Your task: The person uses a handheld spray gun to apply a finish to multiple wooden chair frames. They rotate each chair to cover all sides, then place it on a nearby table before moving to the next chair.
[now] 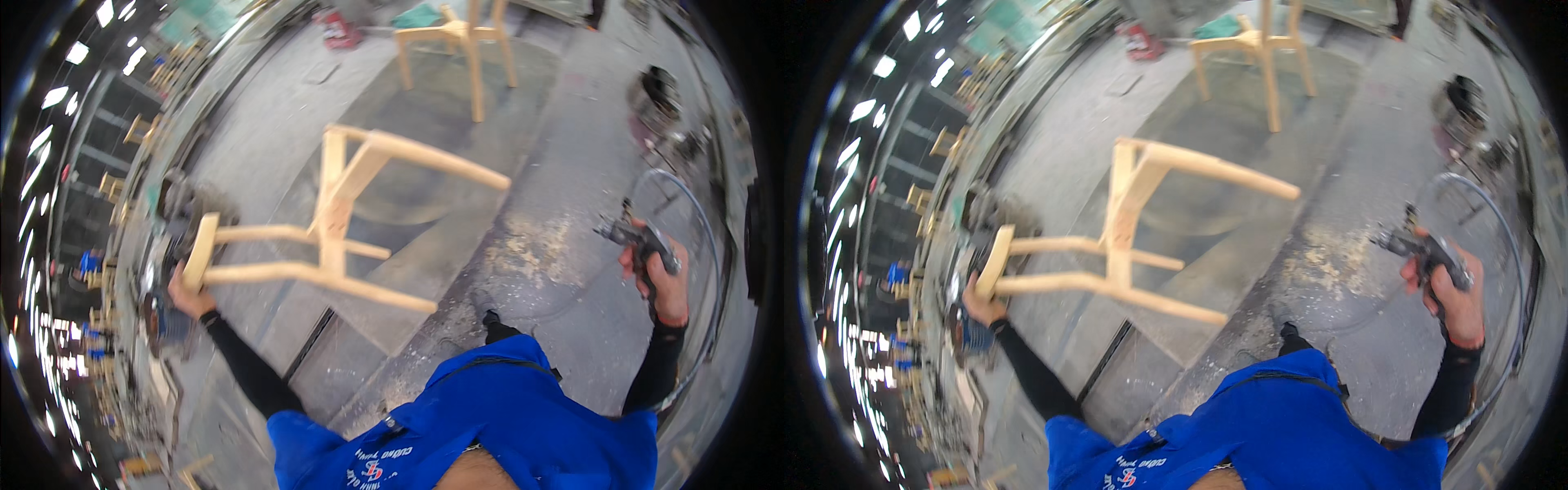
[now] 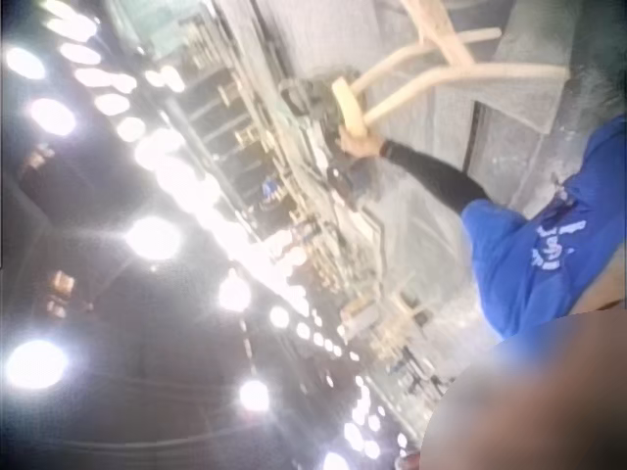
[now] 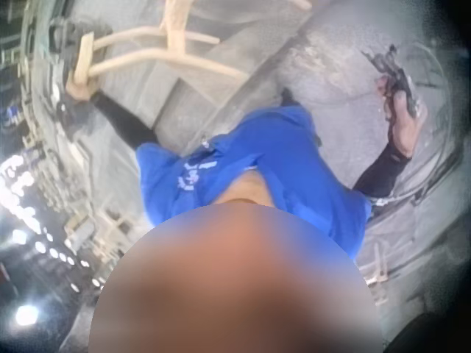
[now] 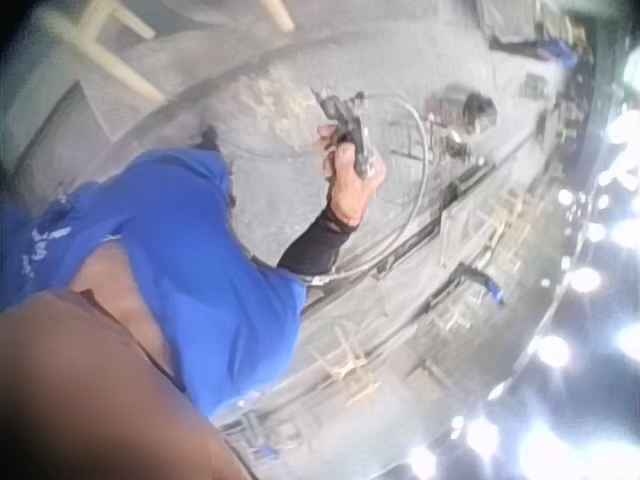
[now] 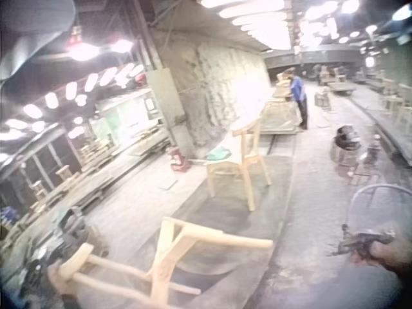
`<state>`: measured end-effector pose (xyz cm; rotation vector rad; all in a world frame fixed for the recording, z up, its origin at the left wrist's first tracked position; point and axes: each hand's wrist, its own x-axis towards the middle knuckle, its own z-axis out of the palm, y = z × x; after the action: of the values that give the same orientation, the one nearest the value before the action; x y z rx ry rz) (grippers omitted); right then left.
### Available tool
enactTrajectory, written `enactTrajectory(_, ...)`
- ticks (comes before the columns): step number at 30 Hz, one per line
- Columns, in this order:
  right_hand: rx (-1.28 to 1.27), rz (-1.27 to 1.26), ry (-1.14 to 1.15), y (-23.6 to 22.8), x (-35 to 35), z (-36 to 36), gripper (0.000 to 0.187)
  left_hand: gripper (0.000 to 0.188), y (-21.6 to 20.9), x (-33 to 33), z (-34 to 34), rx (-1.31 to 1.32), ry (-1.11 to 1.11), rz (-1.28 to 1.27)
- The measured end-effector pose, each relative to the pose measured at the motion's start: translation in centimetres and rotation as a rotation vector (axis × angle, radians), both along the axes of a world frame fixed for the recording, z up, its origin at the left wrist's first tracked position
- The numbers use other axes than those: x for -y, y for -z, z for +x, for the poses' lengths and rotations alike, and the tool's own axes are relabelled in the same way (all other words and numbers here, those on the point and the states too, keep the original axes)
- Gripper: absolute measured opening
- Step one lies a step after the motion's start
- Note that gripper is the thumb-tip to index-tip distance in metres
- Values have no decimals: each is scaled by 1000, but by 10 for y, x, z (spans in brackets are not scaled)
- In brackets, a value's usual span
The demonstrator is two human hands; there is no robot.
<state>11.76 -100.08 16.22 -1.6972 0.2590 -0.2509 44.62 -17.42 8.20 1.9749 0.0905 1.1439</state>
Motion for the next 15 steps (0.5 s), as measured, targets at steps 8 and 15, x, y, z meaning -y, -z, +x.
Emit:
enactTrajectory(8, -232, 74, -229, 62, -42, 38, 57, 18, -46, 196, 32, 174, 75, 135)
enactTrajectory(15, -320, 148, -175, 94, -47, 42, 49, 20, -70, 358, 105, 301, 92, 345)
